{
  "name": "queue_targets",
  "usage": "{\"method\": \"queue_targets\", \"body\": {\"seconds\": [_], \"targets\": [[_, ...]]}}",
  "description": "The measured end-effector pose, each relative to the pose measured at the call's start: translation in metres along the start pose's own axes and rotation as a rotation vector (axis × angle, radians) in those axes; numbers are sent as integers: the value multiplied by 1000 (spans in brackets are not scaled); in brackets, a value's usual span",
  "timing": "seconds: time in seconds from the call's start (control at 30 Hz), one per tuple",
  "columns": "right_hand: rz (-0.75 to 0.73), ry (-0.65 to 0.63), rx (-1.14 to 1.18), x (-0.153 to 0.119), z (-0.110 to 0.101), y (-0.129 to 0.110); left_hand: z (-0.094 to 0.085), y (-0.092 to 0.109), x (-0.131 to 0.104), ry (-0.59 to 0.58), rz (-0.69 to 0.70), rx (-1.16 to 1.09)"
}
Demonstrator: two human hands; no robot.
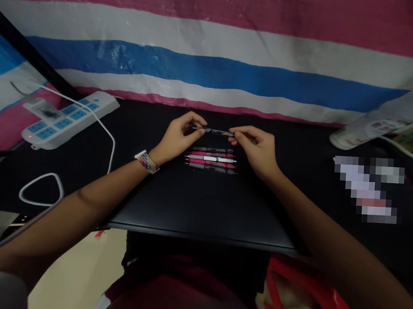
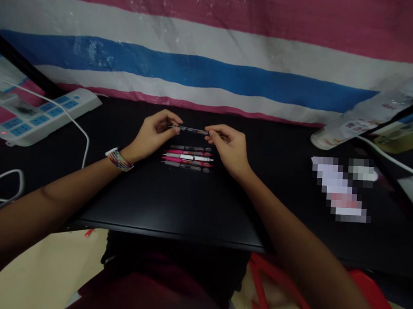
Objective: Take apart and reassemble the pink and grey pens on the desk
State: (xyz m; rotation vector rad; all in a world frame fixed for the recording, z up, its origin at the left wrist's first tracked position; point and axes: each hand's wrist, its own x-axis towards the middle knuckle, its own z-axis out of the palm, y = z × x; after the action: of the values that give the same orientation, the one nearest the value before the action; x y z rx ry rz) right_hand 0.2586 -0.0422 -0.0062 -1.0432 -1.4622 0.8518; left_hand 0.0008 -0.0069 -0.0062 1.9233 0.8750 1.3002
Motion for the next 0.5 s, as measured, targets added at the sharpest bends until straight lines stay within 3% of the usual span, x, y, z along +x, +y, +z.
{"method": "queue_targets", "body": {"seconds": [0.13, 0.27, 0.5], "targets": [[-54, -87, -241, 0, -6, 3, -3, 8, -2, -92, 55, 235], [-164, -158, -484, 1, -10, 6, -5, 8, -2, -173, 47, 320], [-283, -240, -614, -1, -9, 6, -5, 5, -1, -294, 53, 426]]}}
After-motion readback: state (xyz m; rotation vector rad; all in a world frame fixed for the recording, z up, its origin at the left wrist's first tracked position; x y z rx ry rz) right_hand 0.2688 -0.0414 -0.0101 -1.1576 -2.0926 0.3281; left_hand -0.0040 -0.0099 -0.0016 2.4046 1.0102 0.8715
